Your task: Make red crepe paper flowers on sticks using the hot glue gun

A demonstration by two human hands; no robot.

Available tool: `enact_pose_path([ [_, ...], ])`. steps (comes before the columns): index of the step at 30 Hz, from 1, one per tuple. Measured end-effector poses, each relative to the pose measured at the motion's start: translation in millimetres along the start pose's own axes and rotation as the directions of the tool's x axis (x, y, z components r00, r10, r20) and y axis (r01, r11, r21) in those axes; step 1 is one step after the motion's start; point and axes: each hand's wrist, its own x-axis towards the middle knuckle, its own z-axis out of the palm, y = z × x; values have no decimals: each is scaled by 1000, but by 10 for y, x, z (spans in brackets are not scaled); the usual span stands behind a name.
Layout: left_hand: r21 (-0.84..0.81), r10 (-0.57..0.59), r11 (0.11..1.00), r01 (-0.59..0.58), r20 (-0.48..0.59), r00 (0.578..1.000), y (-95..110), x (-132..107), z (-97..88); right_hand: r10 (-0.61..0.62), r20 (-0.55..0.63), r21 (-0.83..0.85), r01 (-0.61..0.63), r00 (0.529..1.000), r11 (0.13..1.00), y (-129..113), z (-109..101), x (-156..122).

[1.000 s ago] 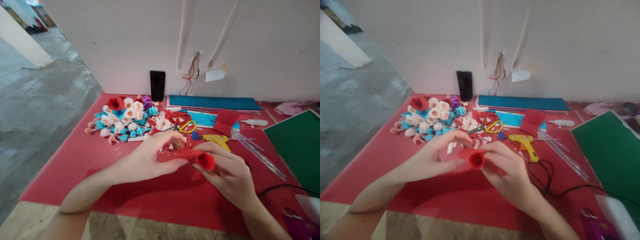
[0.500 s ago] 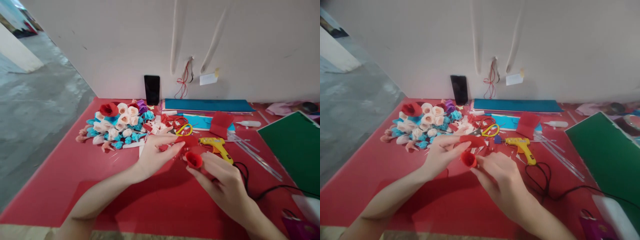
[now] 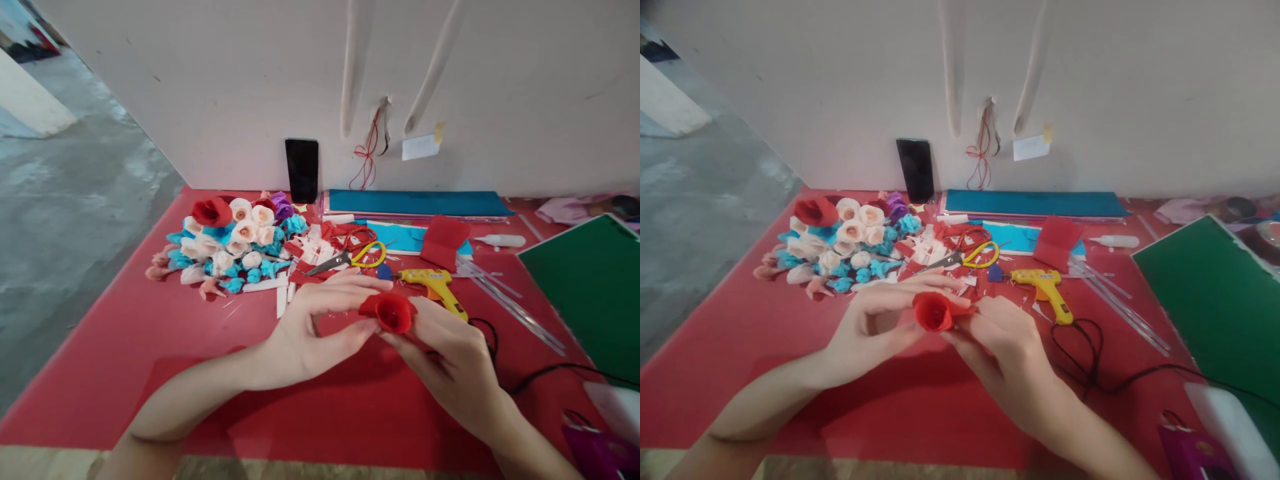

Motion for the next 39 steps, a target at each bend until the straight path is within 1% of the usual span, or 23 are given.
enact_pose_path([
  [4,27,-27,999,26,15,1000,6,-22,15,-1,5,-16,1,1000,1000,10,8,5],
  [8,48,-31,998,32,-13,999,-11,-26,29,3,11,-3,-3,1000,1000,8,22,10],
  [12,36,-54,998,54,-16,998,-24,-22,35,29,10,25,-29,1000,999,11,35,9],
  [15,14,-58,998,59,-32,998,-23,-20,44,27,-16,59,-26,999,998,14,50,12],
  [22,-38,-96,995,93,-76,992,-36,-13,83,34,-70,13,-33,997,999,19,80,-7],
  [32,4,-83,996,84,-113,990,-46,-3,86,61,-41,-31,-62,997,998,35,97,-18],
  [36,-39,-127,992,122,-130,983,-40,-9,40,93,13,13,-93,996,996,34,46,-17],
  [39,-110,-180,980,167,-117,977,-42,-8,-8,137,-8,4,-137,991,991,54,-10,-3],
])
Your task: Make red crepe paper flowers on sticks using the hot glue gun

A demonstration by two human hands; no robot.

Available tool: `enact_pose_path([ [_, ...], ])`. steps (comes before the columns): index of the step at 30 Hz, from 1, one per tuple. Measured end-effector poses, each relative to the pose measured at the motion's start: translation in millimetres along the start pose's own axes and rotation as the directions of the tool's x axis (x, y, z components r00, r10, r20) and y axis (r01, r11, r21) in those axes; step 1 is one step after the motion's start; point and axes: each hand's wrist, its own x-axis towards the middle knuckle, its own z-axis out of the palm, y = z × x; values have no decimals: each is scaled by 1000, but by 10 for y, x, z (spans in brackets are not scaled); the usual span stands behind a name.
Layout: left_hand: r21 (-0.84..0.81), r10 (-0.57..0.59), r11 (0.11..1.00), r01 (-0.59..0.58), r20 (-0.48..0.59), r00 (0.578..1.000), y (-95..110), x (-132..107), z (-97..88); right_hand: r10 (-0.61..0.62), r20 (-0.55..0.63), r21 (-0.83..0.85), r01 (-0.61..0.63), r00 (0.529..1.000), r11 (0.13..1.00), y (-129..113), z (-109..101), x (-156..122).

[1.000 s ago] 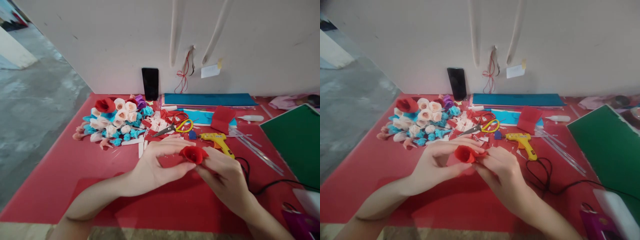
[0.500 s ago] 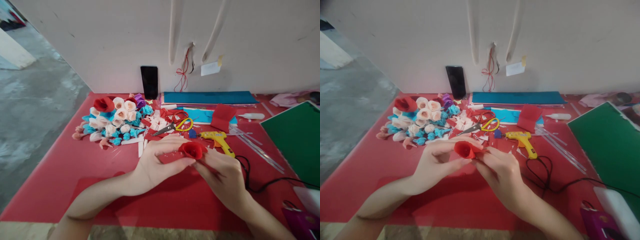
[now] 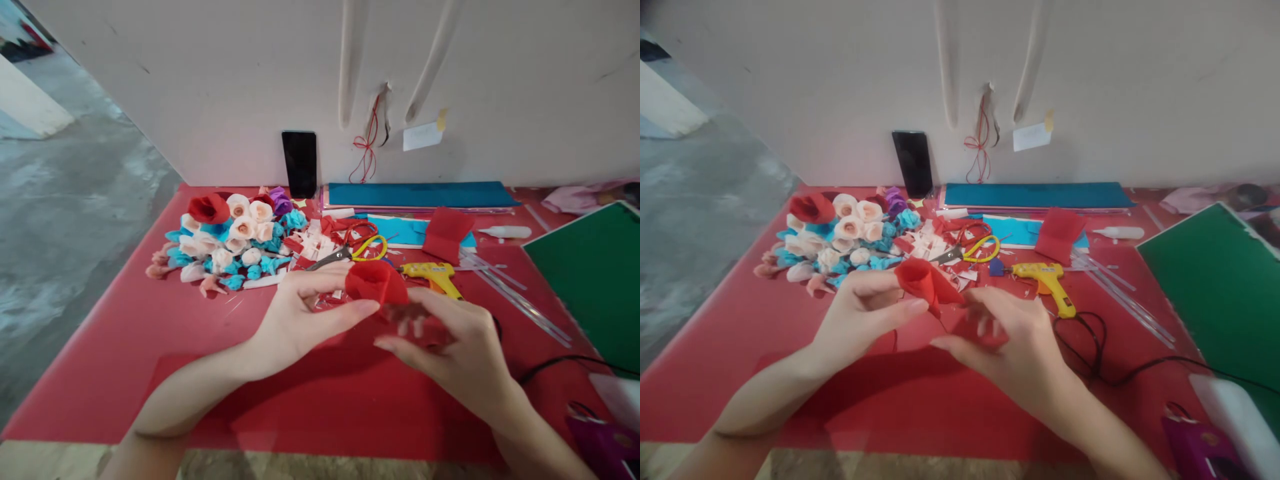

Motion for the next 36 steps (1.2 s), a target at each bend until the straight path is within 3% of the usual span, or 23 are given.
enact_pose_path([
  [3,-43,-18,999,19,12,1000,-15,10,-22,23,-11,48,-22,1000,999,8,-42,17],
  [7,-45,-30,998,31,21,999,-40,21,-9,107,65,214,-118,992,970,0,-51,11],
  [17,6,-37,999,37,40,998,-79,10,26,241,239,490,-331,941,807,-37,19,13],
  [22,24,4,1000,-6,48,999,-43,24,10,273,254,508,-368,928,779,-65,19,6],
  [36,78,61,995,-70,114,992,-3,23,-46,274,242,459,-359,931,813,-73,19,-19],
])
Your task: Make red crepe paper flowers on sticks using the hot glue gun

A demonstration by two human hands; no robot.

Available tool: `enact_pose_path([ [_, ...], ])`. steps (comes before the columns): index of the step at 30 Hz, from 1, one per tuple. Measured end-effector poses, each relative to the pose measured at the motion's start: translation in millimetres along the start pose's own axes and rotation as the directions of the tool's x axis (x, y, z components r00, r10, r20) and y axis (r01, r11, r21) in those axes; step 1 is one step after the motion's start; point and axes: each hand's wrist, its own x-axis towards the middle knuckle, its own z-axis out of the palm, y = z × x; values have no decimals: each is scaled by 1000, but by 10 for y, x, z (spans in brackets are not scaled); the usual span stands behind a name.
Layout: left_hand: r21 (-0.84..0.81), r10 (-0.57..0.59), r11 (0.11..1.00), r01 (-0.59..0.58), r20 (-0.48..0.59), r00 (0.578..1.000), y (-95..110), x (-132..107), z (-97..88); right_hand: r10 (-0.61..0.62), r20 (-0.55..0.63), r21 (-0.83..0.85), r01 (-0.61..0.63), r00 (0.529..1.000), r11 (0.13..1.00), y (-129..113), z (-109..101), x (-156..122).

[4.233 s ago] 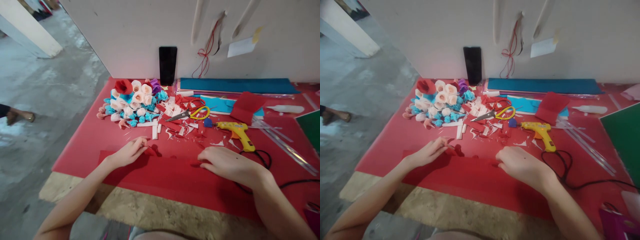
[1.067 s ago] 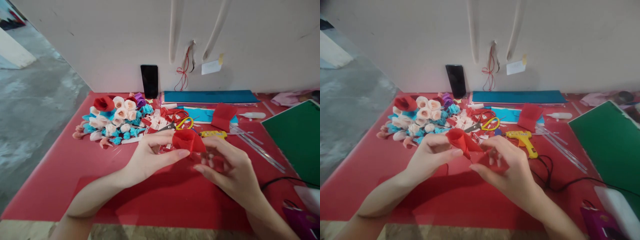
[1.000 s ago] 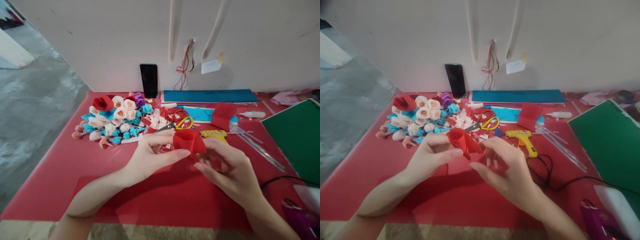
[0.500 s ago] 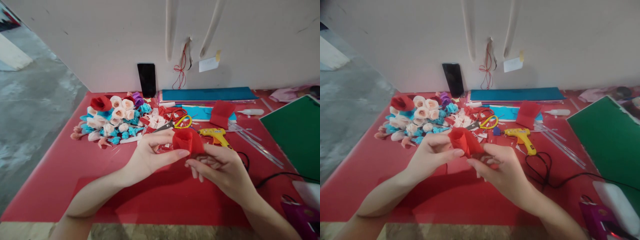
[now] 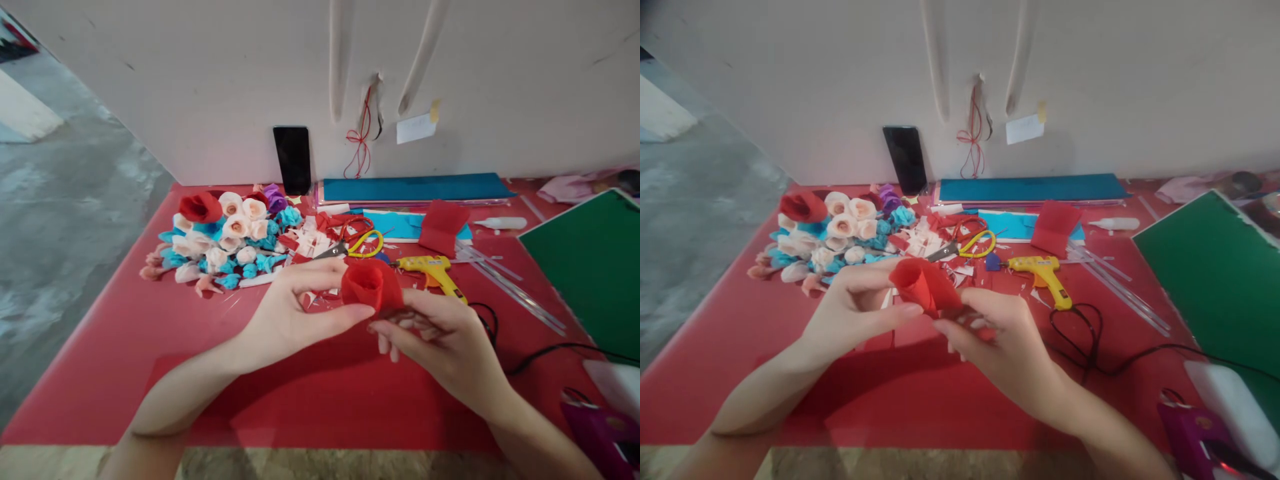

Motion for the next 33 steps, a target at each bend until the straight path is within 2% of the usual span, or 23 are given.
enact_pose_path([
  [4,-16,16,1000,-16,53,998,3,-17,-23,-33,-8,8,33,999,999,-5,-3,-4],
  [10,-17,23,1000,-23,6,1000,-1,-20,-27,-51,9,3,51,999,999,6,1,-6],
  [14,-17,-16,1000,17,27,999,26,-17,-34,-46,23,13,46,999,999,20,-10,-6],
  [20,42,5,999,-6,9,1000,13,-23,-12,-13,69,19,12,998,1000,15,-9,0],
  [25,32,-33,999,33,-21,999,-11,-12,19,-52,48,-48,55,997,997,15,-7,-22],
  [30,46,-17,999,18,-16,1000,-22,-2,45,-82,2,-167,82,997,983,31,-2,-21],
  [33,-40,-67,997,67,6,998,-47,-10,39,-104,-23,-195,97,994,976,23,-5,-10],
])
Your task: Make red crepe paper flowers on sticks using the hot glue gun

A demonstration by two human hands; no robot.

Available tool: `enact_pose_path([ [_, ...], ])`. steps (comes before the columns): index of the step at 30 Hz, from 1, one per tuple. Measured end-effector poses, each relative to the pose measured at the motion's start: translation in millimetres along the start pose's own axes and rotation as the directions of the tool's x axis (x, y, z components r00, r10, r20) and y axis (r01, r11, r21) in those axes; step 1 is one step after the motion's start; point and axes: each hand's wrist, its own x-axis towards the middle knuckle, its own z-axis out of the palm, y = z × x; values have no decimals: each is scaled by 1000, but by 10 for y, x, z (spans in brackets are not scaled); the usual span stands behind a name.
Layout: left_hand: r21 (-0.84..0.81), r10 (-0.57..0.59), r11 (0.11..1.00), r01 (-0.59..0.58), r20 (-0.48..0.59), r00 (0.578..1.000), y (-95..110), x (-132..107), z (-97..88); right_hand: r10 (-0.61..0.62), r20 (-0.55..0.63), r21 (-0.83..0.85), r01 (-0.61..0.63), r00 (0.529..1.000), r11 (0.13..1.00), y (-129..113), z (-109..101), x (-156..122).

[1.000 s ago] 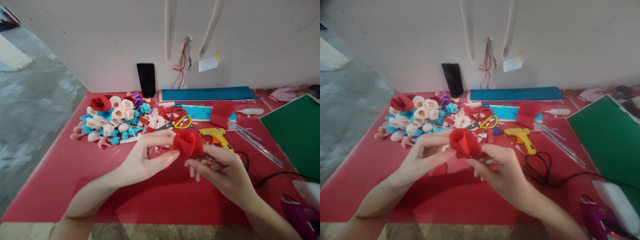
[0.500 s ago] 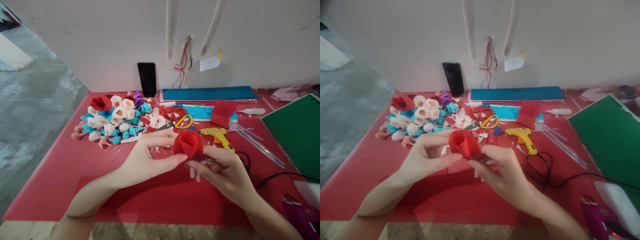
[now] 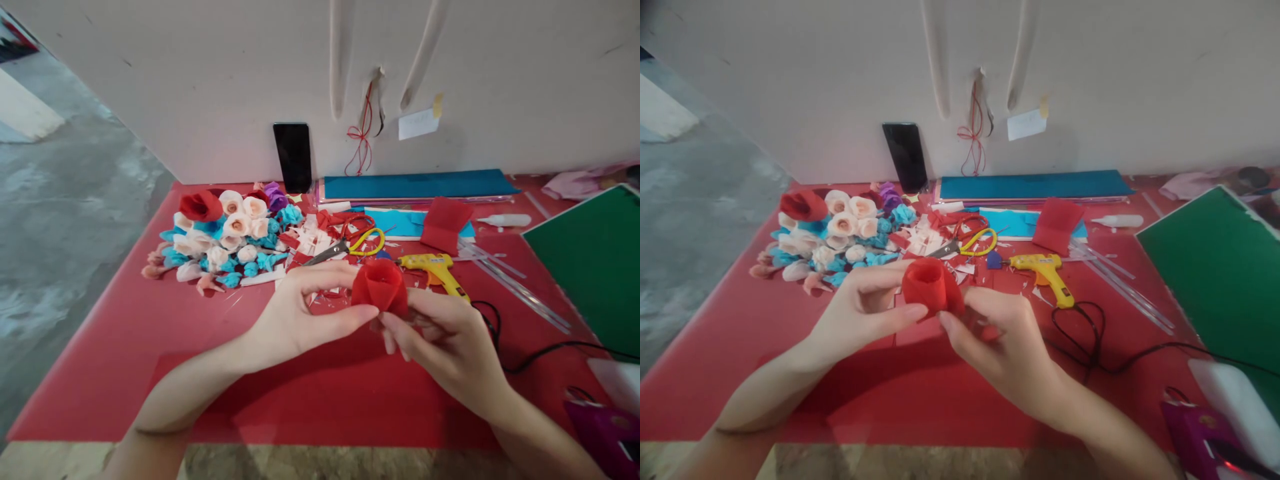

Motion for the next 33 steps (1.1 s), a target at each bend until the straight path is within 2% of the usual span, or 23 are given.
enact_pose_path([
  [4,-234,-151,959,162,63,986,-62,-16,-42,-8,26,100,5,1000,995,0,-26,0],
  [6,-289,-155,943,168,67,986,-78,-15,-58,-2,45,132,-4,999,991,4,-42,-6],
  [8,-260,-116,956,133,80,990,-71,-9,-64,8,74,160,-20,997,987,7,-58,-12],
  [13,-34,-92,995,96,107,990,4,13,-59,36,208,220,-83,977,972,7,-92,-19],
  [17,14,-60,998,59,272,960,52,42,-57,54,340,234,-140,939,962,7,-118,-23],
  [19,7,-43,999,43,320,947,57,52,-54,65,376,207,-152,924,966,5,-129,-27],
  [24,62,78,993,-102,312,947,24,55,-46,63,396,179,-145,916,973,1,-141,-27],
  [33,69,247,955,-288,348,904,12,115,-51,47,394,119,-102,918,988,-13,-169,-38],
])
